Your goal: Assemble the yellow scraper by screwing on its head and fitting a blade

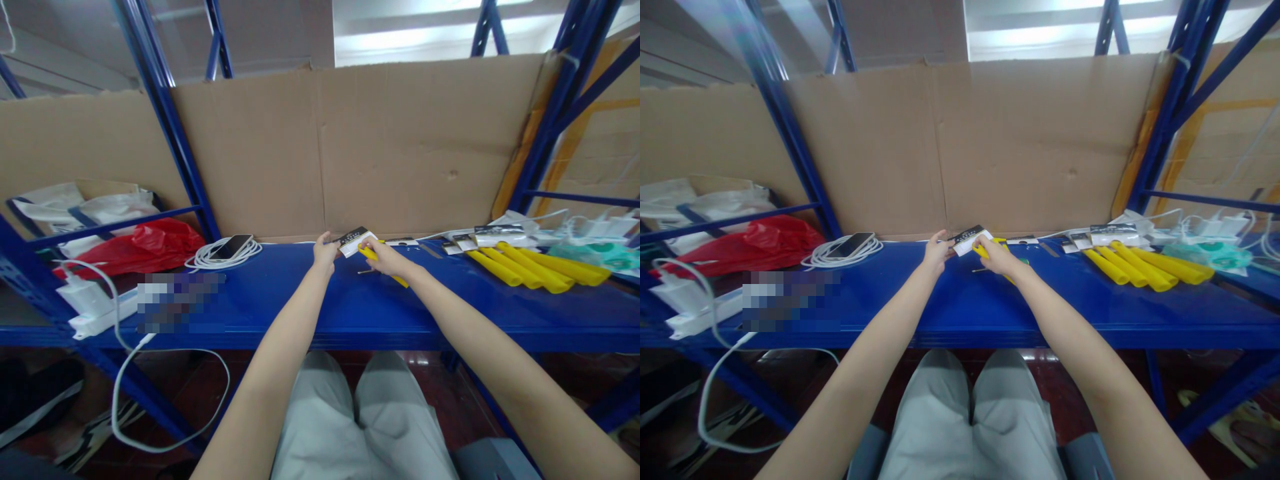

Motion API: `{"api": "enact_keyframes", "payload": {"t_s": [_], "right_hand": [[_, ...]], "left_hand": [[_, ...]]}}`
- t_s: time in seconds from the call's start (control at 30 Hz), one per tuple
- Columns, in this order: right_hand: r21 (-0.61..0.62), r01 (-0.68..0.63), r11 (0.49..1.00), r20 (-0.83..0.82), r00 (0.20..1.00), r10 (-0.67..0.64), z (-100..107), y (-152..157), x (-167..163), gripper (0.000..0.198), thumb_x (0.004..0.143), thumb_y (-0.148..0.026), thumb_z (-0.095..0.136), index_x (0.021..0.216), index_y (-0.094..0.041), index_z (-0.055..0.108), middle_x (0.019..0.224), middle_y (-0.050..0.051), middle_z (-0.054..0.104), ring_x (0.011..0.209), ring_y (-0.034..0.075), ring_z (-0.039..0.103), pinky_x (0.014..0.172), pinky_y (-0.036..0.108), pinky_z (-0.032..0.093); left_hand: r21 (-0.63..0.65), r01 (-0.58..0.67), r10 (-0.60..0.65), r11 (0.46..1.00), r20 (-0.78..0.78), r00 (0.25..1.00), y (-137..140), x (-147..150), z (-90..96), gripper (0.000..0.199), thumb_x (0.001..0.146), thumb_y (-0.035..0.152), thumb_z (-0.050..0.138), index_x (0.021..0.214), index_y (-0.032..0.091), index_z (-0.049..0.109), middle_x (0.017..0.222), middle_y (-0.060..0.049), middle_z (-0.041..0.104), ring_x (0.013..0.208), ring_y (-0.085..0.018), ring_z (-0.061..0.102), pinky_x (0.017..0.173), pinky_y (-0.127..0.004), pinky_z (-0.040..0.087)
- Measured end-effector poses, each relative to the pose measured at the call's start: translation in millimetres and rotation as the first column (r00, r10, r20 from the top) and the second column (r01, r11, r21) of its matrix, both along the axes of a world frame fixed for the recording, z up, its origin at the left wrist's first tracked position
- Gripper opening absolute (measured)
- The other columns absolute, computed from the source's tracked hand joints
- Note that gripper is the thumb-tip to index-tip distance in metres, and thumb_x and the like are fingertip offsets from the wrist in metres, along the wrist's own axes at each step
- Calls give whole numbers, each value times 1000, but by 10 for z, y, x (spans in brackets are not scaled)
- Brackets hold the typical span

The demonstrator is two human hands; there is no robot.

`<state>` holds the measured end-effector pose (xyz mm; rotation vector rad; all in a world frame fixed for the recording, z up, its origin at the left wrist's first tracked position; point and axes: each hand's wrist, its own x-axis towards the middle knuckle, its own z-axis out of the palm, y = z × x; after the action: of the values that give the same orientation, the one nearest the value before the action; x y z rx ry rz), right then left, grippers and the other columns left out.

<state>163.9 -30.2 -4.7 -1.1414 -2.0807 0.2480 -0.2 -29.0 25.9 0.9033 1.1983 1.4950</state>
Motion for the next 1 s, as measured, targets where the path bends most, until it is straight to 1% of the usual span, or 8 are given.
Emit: {"api": "enact_keyframes", "payload": {"t_s": [0.13, 0.27, 0.33, 0.43, 0.6, 0.73, 0.87, 1.0], "right_hand": [[60, -43, 997, 161, 986, 33, 12, 23, -19, 36, 69, 1, 45, 95, -19, 59, 97, 6, 63, 91, 18, 59, 84, 34, 46], [135, -27, 990, 248, 969, -8, -4, 65, -17, 45, 72, 0, 42, 109, -19, 60, 115, 10, 59, 109, 20, 55, 97, 37, 41], [165, 23, 986, 265, 962, -67, -2, 53, -11, 52, 74, 0, 41, 118, -19, 57, 124, 11, 54, 114, 21, 52, 99, 38, 40], [200, 206, 958, 259, 932, -255, 51, -16, 14, 60, 75, 0, 38, 131, -18, 48, 134, 16, 44, 114, 26, 54, 95, 41, 44], [261, 534, 804, 218, 779, -588, 299, -139, 204, 66, 77, -2, 39, 141, -17, 35, 142, 26, 29, 94, 31, 63, 81, 47, 49], [257, 708, 658, 241, 612, -753, 580, -211, 553, 62, 80, -6, 41, 141, -16, 32, 139, 29, 30, 91, 31, 63, 77, 45, 48], [197, 813, 548, 361, 459, -812, 782, -276, 1113, 52, 85, -12, 41, 137, -15, 38, 133, 28, 35, 94, 29, 61, 77, 40, 44], [136, 878, 458, 568, 310, -762, 758, -217, 1830, 45, 83, -8, 46, 127, -7, 52, 118, 30, 50, 98, 30, 60, 73, 37, 40]], "left_hand": [[20, -22, 22, 1000, 3, 1000, -24, 14, 22, 57, 78, -4, 55, 131, 19, 50, 98, -9, 67, 60, -10, 64, 59, -21, 52], [33, -37, 36, 999, 25, 999, -15, 11, 27, 58, 81, 0, 54, 135, 20, 46, 109, -10, 66, 65, -10, 66, 62, -20, 51], [47, -42, 40, 998, 38, 998, -12, 0, 30, 59, 83, 4, 54, 138, 21, 41, 114, -10, 65, 71, -10, 67, 66, -20, 50], [39, -37, 36, 999, 28, 999, -22, -19, 37, 63, 85, 8, 53, 143, 20, 33, 120, -10, 63, 85, -13, 68, 70, -20, 49], [4, -4, 4, 1000, -39, 999, -41, -15, 25, 65, 83, 6, 50, 143, 21, 31, 121, -10, 62, 94, -14, 67, 69, -20, 48], [-7, 28, -29, 1000, -109, 994, -12, 16, -9, 67, 80, 6, 52, 142, 18, 32, 113, -11, 66, 89, -15, 68, 65, -19, 47], [-13, 66, -67, 998, -169, 983, 16, 43, -32, 65, 80, 6, 52, 141, 16, 33, 112, -11, 66, 87, -14, 68, 60, -18, 45], [-20, 76, -78, 997, -197, 977, 17, 55, -36, 62, 80, 5, 51, 139, 17, 36, 111, -11, 66, 86, -14, 68, 59, -18, 44]]}}
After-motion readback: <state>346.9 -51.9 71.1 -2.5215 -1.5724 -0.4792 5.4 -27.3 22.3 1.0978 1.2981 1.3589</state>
